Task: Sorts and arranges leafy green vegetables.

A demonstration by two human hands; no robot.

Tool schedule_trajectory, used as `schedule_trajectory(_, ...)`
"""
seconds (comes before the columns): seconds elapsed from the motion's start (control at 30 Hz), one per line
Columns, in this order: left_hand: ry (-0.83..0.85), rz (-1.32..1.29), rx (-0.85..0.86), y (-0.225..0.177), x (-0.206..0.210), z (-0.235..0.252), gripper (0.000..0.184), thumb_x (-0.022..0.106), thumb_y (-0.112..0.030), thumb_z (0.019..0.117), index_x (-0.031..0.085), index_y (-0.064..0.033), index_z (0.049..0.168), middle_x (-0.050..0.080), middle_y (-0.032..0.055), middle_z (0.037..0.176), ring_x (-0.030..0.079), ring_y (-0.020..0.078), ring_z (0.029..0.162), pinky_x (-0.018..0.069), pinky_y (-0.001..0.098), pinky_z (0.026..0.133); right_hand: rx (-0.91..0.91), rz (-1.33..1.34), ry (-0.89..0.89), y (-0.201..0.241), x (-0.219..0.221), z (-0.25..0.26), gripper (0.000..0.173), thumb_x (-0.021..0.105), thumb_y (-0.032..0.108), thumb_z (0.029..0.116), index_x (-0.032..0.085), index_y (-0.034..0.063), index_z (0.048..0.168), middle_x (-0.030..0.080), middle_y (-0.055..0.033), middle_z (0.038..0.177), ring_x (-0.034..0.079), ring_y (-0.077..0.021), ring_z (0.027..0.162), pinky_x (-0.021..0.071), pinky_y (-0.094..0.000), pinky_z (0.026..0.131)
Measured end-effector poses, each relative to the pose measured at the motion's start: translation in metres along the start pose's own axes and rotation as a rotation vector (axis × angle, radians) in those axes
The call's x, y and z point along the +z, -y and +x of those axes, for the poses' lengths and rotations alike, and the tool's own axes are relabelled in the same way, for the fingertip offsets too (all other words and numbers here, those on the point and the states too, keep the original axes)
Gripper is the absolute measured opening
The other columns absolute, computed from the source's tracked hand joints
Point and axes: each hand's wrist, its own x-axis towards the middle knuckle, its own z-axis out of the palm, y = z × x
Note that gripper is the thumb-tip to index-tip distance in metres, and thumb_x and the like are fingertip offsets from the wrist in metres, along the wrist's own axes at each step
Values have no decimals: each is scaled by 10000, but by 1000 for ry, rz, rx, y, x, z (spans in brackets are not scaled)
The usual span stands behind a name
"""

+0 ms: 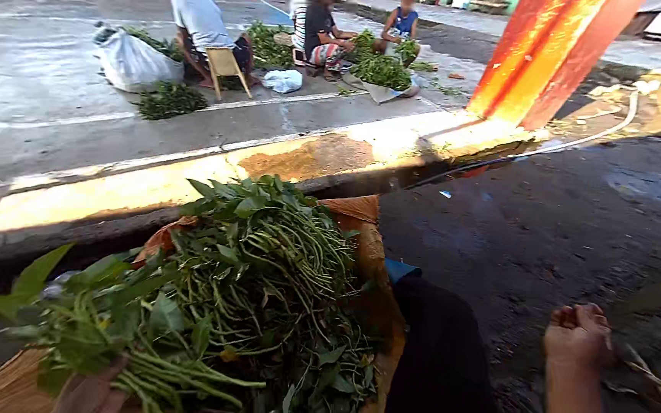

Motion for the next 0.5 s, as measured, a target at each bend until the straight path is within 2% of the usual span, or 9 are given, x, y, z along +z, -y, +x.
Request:
schedule_trajectory(0.07,-88,-32,4,7,11,5,403,484,98,971,447,-52,1343,622,47,1072,656,108,885,592,317,754,25,-171,271,-30,47,-52,221,463,84,1063,508,44,1276,580,77,901,570,28,667,518,-145,634)
schedule_trajectory(0.1,-102,-37,1,5,17,3,393,482,98,977,453,-37,1345,621,73,1073,653,129,878,588,329,750,-1,-267,472,-44,70,-87,241,472,83,1051,512,-3,1273,581,56,935,567,32,698,514,-147,665)
schedule_trajectory(0.17,-105,-43,-11,-3,29,-5,362,493,77,998,465,-15,1347,640,105,1089,667,159,896,591,349,776,-155,-399,922,-71,104,-165,322,510,98,1006,557,-114,1244,623,-71,1023,591,-19,804,526,-206,752)
schedule_trajectory(0.23,-74,-76,-12,-5,33,-7,383,504,67,1002,455,-19,1372,640,117,1132,667,179,946,586,369,819,-299,-402,1335,-92,125,-243,297,549,123,991,649,-89,1175,691,-147,1049,669,-108,883,580,-285,808)
schedule_trajectory(0.27,-59,-94,-15,-6,35,-7,382,506,65,1002,458,-23,1371,639,117,1137,664,184,957,582,376,831,-347,-376,1509,-101,132,-278,281,559,129,990,683,-55,1162,705,-153,1036,688,-145,887,593,-313,808)
schedule_trajectory(0.33,-52,-114,-28,-8,38,-8,381,505,69,999,461,-27,1366,639,123,1127,663,193,949,579,387,830,-320,-372,1831,-112,143,-332,339,570,211,995,692,-7,1224,701,-162,1106,696,-215,980,589,-368,868)
schedule_trajectory(0.43,-40,-125,-44,-10,42,-11,370,508,70,1001,470,-20,1358,642,133,1112,661,205,939,575,394,827,-130,-489,2184,-121,157,-382,641,651,477,920,624,19,1367,598,-205,1358,582,-317,1253,485,-477,1062)
schedule_trajectory(0.5,-22,-134,-45,-11,43,-11,334,511,62,1006,490,-21,1329,650,126,1071,661,204,911,574,390,815,-114,-537,2272,-127,163,-409,763,731,543,850,616,-2,1371,560,-240,1396,543,-376,1289,450,-547,1072)
